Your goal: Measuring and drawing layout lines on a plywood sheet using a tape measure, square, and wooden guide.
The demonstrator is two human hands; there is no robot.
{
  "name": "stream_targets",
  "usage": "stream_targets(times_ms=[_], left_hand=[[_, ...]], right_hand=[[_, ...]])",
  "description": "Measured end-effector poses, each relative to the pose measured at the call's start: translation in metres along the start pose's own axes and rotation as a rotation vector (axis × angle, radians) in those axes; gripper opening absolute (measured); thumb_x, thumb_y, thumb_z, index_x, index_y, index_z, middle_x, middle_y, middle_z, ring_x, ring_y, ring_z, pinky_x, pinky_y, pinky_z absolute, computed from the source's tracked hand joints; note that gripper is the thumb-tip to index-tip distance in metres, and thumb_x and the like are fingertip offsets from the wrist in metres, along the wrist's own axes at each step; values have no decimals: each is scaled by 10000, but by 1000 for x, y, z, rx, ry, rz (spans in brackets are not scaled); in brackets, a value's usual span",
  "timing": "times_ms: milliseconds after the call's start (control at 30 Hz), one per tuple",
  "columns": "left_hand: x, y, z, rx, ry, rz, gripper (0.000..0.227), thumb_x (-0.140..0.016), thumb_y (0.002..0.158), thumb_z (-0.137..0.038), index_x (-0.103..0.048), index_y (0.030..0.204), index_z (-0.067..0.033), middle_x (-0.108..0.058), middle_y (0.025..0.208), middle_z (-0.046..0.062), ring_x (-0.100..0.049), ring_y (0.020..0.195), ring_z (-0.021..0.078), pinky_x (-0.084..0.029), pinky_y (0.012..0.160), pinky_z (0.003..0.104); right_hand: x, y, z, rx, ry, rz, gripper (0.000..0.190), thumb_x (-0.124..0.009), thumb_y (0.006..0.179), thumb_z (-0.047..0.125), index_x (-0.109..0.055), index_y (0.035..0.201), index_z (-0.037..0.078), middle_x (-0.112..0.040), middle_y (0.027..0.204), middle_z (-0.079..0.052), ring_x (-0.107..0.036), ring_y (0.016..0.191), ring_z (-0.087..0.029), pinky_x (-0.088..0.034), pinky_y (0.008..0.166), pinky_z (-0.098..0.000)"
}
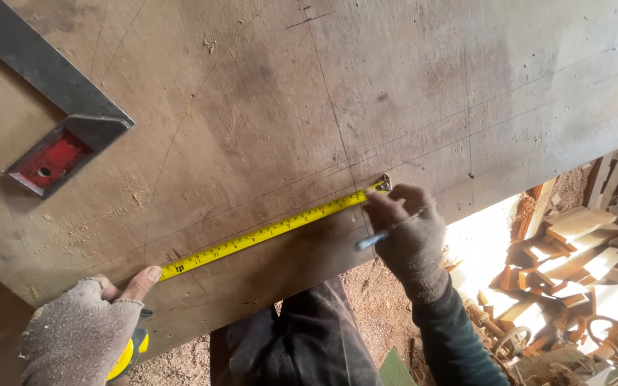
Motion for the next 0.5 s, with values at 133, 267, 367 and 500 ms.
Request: stream_targets(times_ms=[133,267,367,500], left_hand=[[4,-8,-9,27,-26,23,752,-470,851,-888,-768,801,-199,-861,975,49,-719,1114,326,-502,992,426],[2,-16,-21,24,-17,33,728,-477,844,-879,-805,855,-229,-849,1062,70,-703,1155,361,-491,1026,448],[2,-23,-32,34,-36,48,740,-490,864,-868,-764,798,-184,-874,915,63,-759,1027,332,-520,946,426],[2,-27,-39,51,-57,57,748,-493,862,-874,-731,771,-171,-868,879,66,-757,1004,331,-518,937,431]], right_hand=[[9,13,6,326,56,-72,387,-883,911,71,-633,1181,192,-548,1160,-135,-574,680,-185,-510,473,-312],[-21,-9,-11,427,-49,-58,414,-716,1083,182,-656,1425,407,-411,1573,6,-301,578,-50,-332,513,-234],[-10,-3,-9,479,20,-80,339,-763,985,96,-670,1294,200,-541,1450,-54,-693,844,-193,-476,606,-360],[-2,3,-11,455,53,-50,355,-703,991,55,-659,1338,115,-528,1450,-120,-644,858,-219,-521,661,-384]])
Point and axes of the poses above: each hand's wrist, its own y-axis towards the middle knuckle, its own x-axis out of the back of the hand, z = x × y, the point moved 4 cm from there along y, towards the middle knuckle
